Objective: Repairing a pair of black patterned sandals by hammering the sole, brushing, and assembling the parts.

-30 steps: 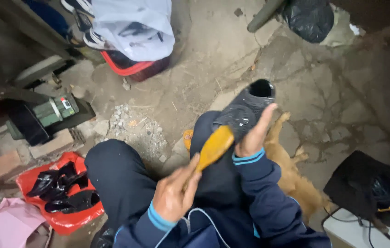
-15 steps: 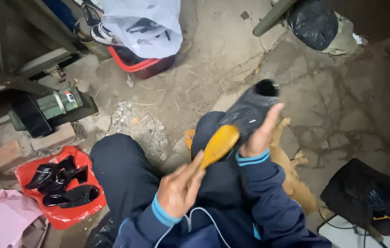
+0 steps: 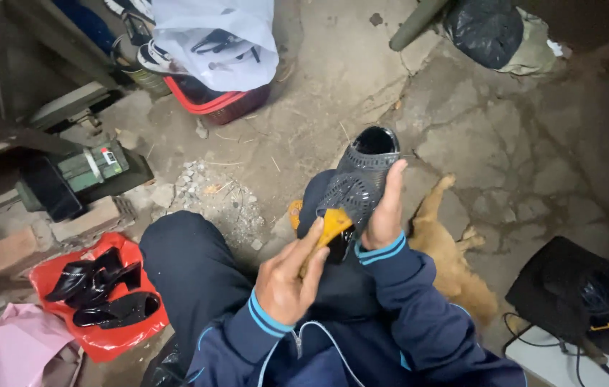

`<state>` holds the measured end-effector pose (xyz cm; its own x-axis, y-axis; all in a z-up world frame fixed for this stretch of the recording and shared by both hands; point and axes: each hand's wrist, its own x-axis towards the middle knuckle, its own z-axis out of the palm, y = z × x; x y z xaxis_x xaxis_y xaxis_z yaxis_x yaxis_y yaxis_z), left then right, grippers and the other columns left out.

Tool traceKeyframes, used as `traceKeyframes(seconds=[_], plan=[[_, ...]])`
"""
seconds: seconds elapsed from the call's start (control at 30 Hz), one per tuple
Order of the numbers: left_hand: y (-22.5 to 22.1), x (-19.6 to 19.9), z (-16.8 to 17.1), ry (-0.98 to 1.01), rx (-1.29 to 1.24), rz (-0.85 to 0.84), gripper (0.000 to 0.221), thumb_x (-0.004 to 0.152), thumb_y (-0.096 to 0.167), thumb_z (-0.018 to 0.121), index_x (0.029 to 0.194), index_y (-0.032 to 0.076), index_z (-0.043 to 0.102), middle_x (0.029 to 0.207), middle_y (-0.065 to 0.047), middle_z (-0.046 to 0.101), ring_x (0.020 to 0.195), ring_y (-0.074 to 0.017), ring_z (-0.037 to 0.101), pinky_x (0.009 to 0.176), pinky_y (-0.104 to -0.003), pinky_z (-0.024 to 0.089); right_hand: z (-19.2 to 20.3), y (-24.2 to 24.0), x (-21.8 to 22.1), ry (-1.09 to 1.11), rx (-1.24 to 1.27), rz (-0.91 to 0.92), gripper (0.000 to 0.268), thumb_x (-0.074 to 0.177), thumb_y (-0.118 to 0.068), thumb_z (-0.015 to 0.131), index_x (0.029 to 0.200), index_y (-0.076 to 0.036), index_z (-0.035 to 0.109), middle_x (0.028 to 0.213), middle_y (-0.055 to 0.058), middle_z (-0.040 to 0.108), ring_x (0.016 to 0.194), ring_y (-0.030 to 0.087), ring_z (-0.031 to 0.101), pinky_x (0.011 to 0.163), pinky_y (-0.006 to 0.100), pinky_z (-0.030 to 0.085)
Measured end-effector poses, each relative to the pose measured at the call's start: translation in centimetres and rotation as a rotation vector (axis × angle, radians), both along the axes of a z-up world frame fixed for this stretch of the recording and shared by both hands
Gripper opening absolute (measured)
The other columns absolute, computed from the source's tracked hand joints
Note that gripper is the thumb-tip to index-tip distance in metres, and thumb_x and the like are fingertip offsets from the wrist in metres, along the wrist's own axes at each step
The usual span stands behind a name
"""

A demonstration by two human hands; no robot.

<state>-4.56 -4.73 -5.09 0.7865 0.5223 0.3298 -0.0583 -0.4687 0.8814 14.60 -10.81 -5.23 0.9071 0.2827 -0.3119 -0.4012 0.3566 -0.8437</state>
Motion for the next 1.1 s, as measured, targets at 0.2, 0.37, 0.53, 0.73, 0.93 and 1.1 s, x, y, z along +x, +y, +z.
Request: traceKeyframes(seconds=[0.2, 0.37, 0.53, 0.73, 0.93, 1.1], plan=[[-0.9, -0.9, 0.2, 0.160, -0.020, -0.067, 0.046, 0.103, 0.024, 0.058, 0.147, 0.009, 0.055, 0.097, -0.014, 0.075, 0.071, -0.0277, 0.073, 0.066, -0.040, 0.056, 1.0, -1.0, 1.2, -0.076, 0.075, -0.117, 0.069, 0.093, -0.059, 0.045, 0.139, -0.010, 0.062, 0.138, 0.010, 0.067, 0.124, 0.025, 0.065, 0.110, 0.037, 0.055], [-0.8, -1.0, 1.8, 0.092, 0.022, -0.067, 0.044, 0.105, 0.019, 0.057, 0.147, 0.007, 0.054, 0.082, -0.011, 0.066, 0.059, -0.0242, 0.058, 0.058, -0.038, 0.049, 0.7, -1.2, 1.5, -0.082, 0.166, -0.079, 0.066, 0.095, -0.057, 0.048, 0.135, -0.006, 0.064, 0.140, 0.009, 0.065, 0.124, 0.022, 0.065, 0.111, 0.036, 0.052], [-0.5, -0.3, 1.3, 0.078, 0.009, -0.017, 0.043, 0.104, 0.019, 0.059, 0.145, 0.008, 0.056, 0.096, -0.010, 0.073, 0.070, -0.0231, 0.068, 0.068, -0.035, 0.054, 1.0, -0.4, 0.3, -0.083, 0.175, -0.034, 0.062, 0.097, -0.057, 0.045, 0.128, -0.007, 0.065, 0.125, 0.012, 0.066, 0.113, 0.026, 0.064, 0.101, 0.039, 0.053], [-0.9, -1.3, 1.0, 0.059, 0.014, -0.025, 0.042, 0.103, 0.019, 0.060, 0.143, 0.006, 0.058, 0.080, -0.011, 0.065, 0.062, -0.0227, 0.064, 0.057, -0.038, 0.050, 3.7, 0.1, 1.8, -0.147, 0.252, -0.059, 0.059, 0.091, -0.063, 0.052, 0.107, -0.010, 0.071, 0.097, 0.008, 0.071, 0.086, 0.022, 0.068, 0.080, 0.037, 0.059], [-0.9, 0.0, 0.8, 0.007, 0.068, 0.041, 0.040, 0.105, 0.018, 0.061, 0.144, 0.009, 0.059, 0.070, -0.004, 0.052, 0.050, -0.0174, 0.044, 0.047, -0.035, 0.038, 2.2, -0.5, 0.5, -0.089, 0.138, -0.062, 0.065, 0.095, -0.057, 0.047, 0.129, -0.006, 0.066, 0.129, 0.014, 0.069, 0.116, 0.026, 0.067, 0.105, 0.040, 0.055], [-1.3, 0.1, 0.5, 0.059, 0.022, -0.008, 0.041, 0.105, 0.021, 0.058, 0.144, 0.006, 0.059, 0.069, -0.009, 0.056, 0.053, -0.0195, 0.052, 0.049, -0.037, 0.041, 1.1, -1.4, 1.1, -0.157, 0.204, -0.086, 0.056, 0.094, -0.062, 0.049, 0.112, -0.013, 0.071, 0.100, 0.006, 0.073, 0.089, 0.019, 0.069, 0.083, 0.034, 0.060]])
